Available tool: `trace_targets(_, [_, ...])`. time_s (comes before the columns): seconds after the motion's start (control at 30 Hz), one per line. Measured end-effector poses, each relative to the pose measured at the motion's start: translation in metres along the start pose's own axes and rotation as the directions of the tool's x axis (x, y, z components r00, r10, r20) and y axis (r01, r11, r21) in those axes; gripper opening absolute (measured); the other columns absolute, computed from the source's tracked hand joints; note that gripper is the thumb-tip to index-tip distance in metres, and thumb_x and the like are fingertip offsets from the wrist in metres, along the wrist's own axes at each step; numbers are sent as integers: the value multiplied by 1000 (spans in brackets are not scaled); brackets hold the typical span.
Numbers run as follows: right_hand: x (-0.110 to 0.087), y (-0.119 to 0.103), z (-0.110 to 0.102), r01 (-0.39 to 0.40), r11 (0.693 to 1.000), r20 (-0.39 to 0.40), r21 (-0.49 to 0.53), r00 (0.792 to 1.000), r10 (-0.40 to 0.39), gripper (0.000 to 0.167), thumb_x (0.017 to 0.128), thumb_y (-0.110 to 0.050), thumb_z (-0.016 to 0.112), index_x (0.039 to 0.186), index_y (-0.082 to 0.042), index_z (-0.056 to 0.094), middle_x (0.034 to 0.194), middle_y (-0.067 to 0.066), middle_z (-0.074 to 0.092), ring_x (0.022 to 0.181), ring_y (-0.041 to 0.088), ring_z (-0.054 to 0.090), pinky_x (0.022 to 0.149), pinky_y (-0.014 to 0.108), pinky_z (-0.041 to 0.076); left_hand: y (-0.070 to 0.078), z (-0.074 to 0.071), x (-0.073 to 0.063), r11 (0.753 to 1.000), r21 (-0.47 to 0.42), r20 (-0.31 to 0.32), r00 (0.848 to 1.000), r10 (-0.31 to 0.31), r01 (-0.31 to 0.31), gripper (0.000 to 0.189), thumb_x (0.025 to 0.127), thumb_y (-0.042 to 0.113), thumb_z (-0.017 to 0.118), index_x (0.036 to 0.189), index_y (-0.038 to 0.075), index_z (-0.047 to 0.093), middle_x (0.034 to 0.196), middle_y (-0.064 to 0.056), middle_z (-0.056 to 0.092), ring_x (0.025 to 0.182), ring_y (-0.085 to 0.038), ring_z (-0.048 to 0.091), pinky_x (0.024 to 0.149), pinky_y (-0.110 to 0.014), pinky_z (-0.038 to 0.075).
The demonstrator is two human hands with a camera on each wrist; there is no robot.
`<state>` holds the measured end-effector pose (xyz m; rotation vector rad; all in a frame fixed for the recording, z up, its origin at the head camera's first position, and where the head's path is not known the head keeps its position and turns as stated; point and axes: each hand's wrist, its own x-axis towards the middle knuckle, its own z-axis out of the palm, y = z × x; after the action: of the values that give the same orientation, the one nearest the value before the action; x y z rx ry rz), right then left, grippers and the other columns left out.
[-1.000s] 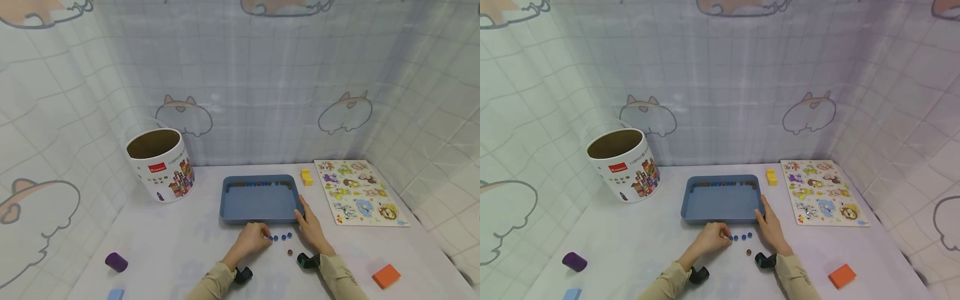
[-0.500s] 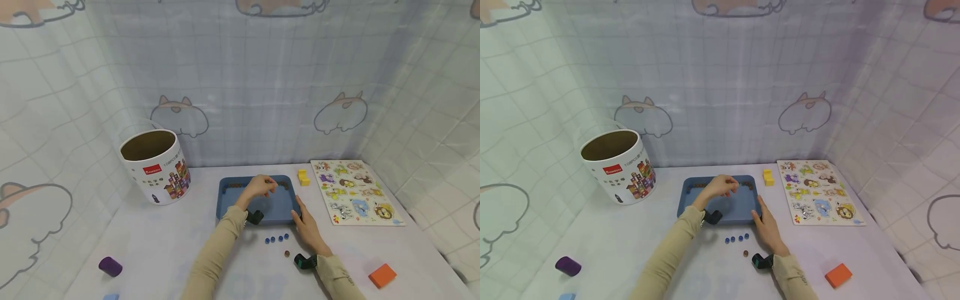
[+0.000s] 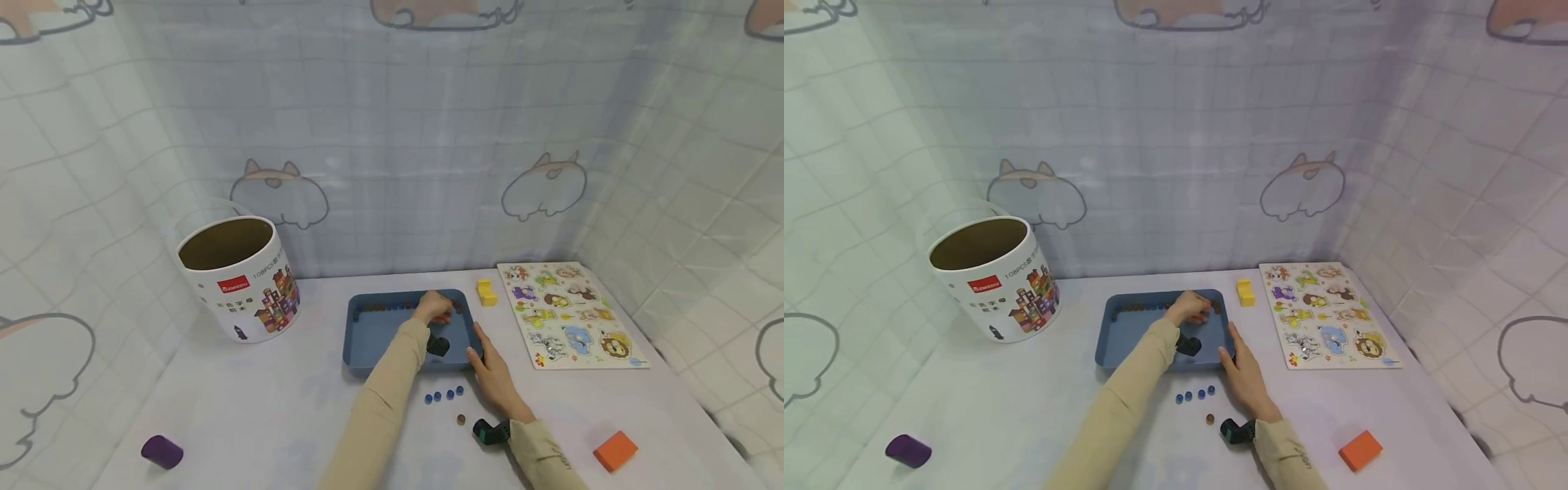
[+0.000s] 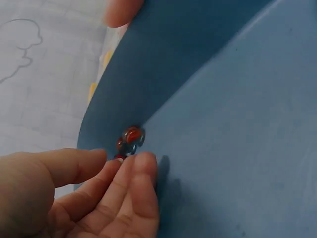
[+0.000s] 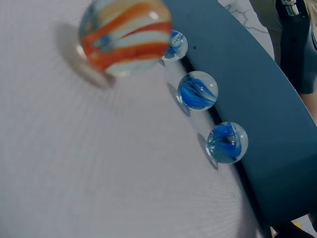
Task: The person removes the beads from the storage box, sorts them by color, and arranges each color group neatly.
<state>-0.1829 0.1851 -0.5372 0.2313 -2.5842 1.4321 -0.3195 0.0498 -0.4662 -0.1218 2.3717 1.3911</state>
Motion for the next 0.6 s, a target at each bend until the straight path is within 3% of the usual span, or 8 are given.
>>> trace_targets(0.1, [-1,-1,0,-6,1000,3,12,1000,6,60,104,-28,45,155,-6,21,159,18,24,146,38,23,116,54,21,-2,5,1,995,-91,13,999,-35,36,18,89,1,62,101,-7,72,87,-17,73,48,-10,58,54,-23,55])
trace_targets(0.27, [-1,-1,0,-14,1000,14,16,1000,14,60,104,-27,44,155,-7,20,160,18,23,147,38,23,116,54,20,-4,14,-1,984,-166,39,998,-50,56,18,88,-1,65,103,-8,71,91,-18,73,49,-9,61,59,-23,56])
trace_targets(0.47, [-1,-1,1,-10,1000,4,-8,1000,10,60,104,-30,43,155,-6,21,159,18,24,146,39,24,116,55,22,-4,18,-9,986,-164,56,998,-33,42,21,89,2,67,107,-9,69,99,-20,73,48,-8,60,62,-24,58])
trace_targets(0.6, [-2,-1,1,-4,1000,-2,-19,1000,4,60,104,-31,43,154,-6,21,159,19,25,145,39,25,116,55,22,-3,18,-17,987,-159,57,998,-9,18,26,91,10,67,109,-10,67,99,-21,73,57,-15,69,70,-28,59])
